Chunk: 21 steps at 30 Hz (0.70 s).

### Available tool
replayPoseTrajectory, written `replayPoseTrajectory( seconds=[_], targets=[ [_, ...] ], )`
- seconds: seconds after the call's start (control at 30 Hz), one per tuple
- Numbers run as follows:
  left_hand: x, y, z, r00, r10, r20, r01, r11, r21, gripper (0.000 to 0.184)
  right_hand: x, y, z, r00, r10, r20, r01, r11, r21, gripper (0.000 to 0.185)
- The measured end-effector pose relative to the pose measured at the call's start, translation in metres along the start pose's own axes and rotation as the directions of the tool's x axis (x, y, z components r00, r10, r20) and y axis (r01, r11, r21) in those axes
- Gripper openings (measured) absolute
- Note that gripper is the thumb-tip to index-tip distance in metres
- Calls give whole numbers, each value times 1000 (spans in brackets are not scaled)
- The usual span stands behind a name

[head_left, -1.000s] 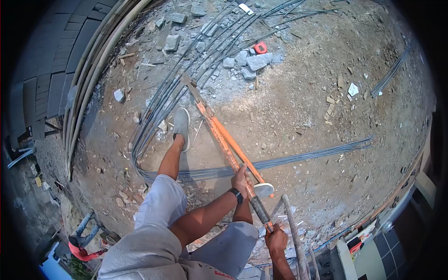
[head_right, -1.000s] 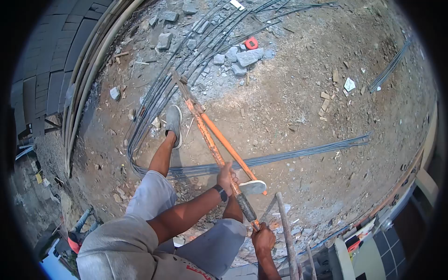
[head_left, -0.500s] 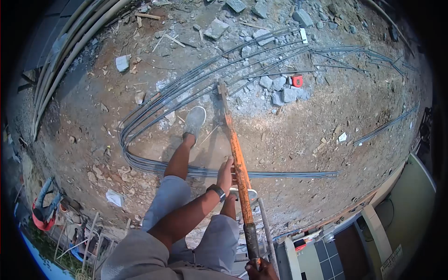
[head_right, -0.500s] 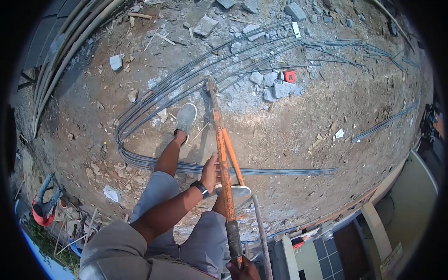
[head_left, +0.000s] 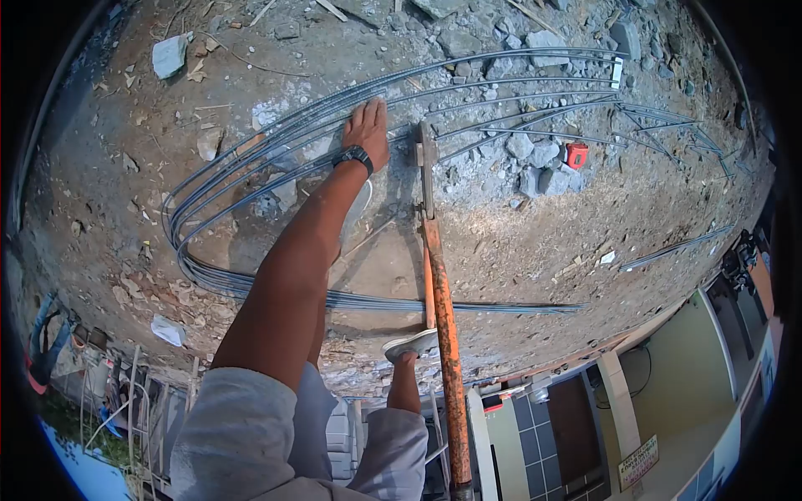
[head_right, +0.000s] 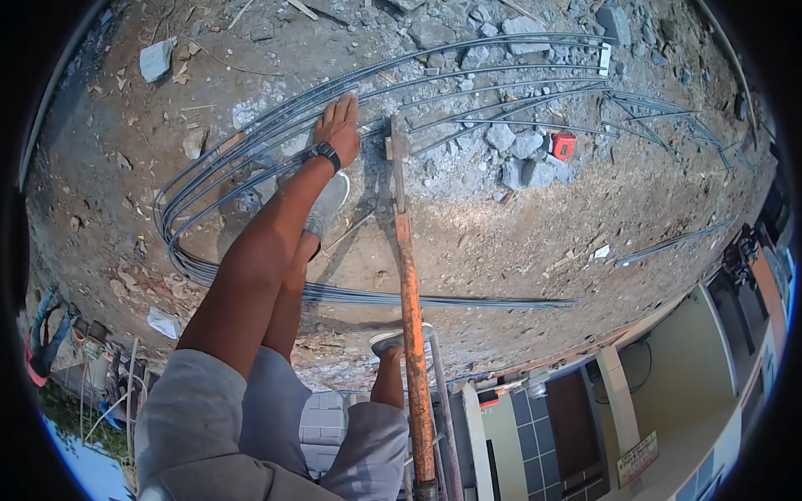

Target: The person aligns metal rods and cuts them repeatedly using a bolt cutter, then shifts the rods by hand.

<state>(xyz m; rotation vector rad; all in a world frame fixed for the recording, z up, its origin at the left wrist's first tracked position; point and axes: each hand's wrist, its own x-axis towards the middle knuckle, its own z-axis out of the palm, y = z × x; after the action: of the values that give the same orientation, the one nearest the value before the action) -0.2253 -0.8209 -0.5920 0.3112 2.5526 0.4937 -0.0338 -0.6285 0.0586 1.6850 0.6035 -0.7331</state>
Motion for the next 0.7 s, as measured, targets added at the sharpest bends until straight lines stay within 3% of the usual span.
replayPoseTrajectory(
  seconds=[0.1,0.2,0.33,0.47,0.57,0.7],
  targets=[
    [7,8,-6,987,-101,122,107,993,-45,60,-1,-11,-1,1000,14,-7,-14,1000,-13,22],
    [12,15,-13,962,-47,270,70,995,-77,58,-4,-16,-6,1000,6,-16,-7,999,-34,22],
    [-4,18,-8,958,50,283,-22,995,-101,62,-6,-19,-12,1000,-3,-6,3,998,-61,23],
    [2,20,-13,925,44,377,-18,997,-73,68,-7,-21,-18,1000,-20,-22,18,996,-91,23],
    [-5,15,-8,946,90,312,-75,995,-61,69,-7,-20,-20,1000,-15,-26,12,995,-103,23],
    [1,17,-9,938,56,341,-35,997,-67,70,-14,-18,-22,999,-3,-48,-3,992,-128,23]
  ],
)
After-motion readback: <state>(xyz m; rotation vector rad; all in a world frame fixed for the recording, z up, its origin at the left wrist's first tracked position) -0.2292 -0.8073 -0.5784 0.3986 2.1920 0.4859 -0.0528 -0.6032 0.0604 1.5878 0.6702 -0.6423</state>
